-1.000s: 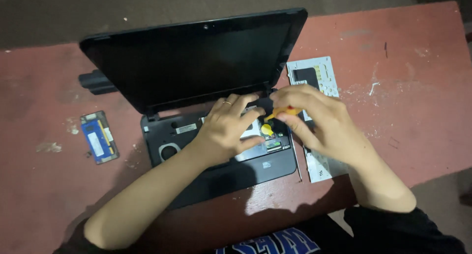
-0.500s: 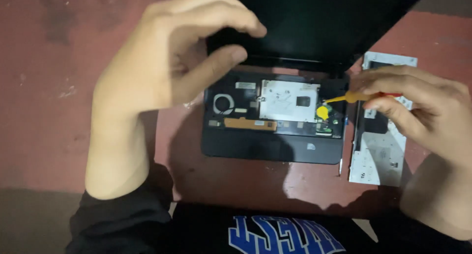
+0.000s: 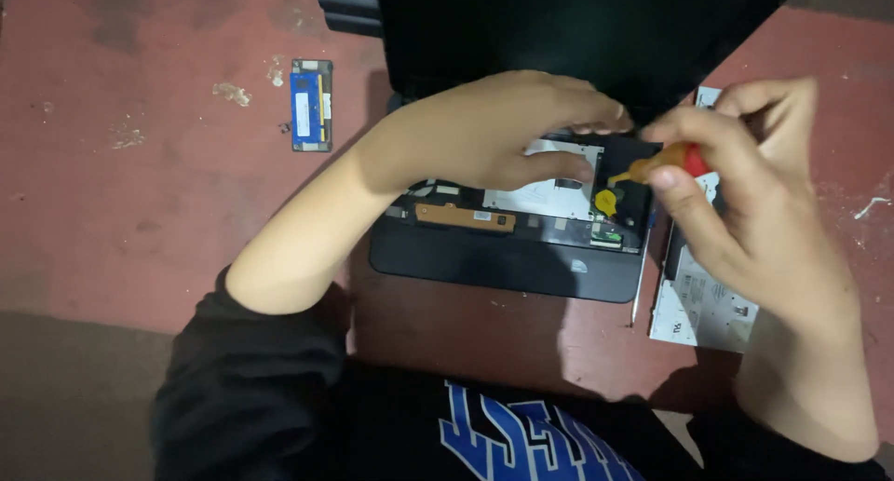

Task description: Disassembling a laptop to access internal components by removing screws and the keyboard.

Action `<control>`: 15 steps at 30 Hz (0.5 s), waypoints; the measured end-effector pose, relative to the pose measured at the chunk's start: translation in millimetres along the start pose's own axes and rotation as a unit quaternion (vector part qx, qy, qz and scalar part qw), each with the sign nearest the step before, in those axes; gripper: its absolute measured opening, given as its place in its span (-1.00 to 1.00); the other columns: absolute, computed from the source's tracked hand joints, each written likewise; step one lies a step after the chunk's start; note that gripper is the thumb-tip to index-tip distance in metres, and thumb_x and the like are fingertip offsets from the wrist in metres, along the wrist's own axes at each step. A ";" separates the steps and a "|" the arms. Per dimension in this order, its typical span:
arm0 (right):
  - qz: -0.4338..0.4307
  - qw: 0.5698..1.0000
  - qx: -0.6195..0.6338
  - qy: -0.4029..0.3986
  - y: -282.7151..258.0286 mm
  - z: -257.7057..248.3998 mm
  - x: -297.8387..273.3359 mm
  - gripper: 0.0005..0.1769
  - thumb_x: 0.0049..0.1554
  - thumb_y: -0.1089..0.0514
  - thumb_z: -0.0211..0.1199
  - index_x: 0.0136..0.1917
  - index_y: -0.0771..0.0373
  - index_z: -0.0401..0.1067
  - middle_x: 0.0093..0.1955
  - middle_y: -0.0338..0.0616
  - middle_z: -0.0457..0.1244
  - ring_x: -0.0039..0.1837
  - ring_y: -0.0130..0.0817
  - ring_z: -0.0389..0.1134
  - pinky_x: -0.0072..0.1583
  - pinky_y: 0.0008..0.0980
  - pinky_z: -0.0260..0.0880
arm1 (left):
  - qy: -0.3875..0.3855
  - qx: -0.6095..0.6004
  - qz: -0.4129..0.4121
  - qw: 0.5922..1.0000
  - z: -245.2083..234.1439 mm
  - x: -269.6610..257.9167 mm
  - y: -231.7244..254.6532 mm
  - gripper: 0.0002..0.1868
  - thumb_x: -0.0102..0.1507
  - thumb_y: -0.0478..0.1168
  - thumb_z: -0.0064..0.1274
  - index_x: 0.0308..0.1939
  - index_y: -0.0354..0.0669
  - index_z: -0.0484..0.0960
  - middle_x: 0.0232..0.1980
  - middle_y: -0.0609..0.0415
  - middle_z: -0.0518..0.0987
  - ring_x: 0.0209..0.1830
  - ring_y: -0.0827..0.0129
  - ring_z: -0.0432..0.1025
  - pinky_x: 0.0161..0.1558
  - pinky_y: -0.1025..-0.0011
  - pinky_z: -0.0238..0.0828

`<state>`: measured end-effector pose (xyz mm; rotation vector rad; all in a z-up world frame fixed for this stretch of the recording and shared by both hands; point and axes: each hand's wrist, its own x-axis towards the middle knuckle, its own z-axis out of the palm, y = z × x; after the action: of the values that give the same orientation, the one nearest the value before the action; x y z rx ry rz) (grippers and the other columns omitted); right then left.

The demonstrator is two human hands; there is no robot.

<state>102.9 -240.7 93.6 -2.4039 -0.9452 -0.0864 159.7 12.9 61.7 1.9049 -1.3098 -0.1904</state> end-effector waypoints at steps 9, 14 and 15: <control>0.020 0.999 0.038 0.022 -20.9 -11.0 2.1 -0.63 0.31 0.17 0.01 0.26 0.51 0.29 0.19 0.12 0.27 0.23 0.00 0.31 0.37 -0.04 0.18 | 0.000 -0.152 0.065 0.986 12.0 33.0 3.2 -0.83 0.38 -0.26 -0.11 0.01 -0.26 0.46 -0.06 -0.04 0.55 -0.07 0.19 0.49 -0.07 0.31 0.40; -0.027 0.998 0.026 0.041 -20.4 -12.2 7.6 -0.66 0.35 0.24 -0.12 0.19 0.56 0.34 0.19 0.20 0.27 0.30 0.12 0.26 0.36 0.03 0.12 | 0.017 -0.217 -0.012 0.976 39.9 32.2 -9.1 -0.40 0.50 -0.21 -0.11 0.49 -0.06 -0.11 0.14 0.06 0.63 0.22 0.37 0.58 0.25 0.46 0.50; -0.013 0.998 0.029 0.051 -19.9 -12.3 6.6 -0.68 0.33 0.25 -0.02 0.21 0.54 0.38 0.15 0.17 0.11 0.27 0.05 0.19 0.31 -0.07 0.18 | 0.042 -0.166 -0.002 0.985 41.0 35.5 -5.4 -0.68 0.43 -0.16 -0.09 0.17 -0.13 0.18 -0.07 0.04 0.52 -0.06 0.32 0.48 -0.03 0.42 0.38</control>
<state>96.6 -231.1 115.0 -2.3109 -0.9190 -0.1872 158.1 -37.5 41.3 1.6159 -1.1384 -0.3079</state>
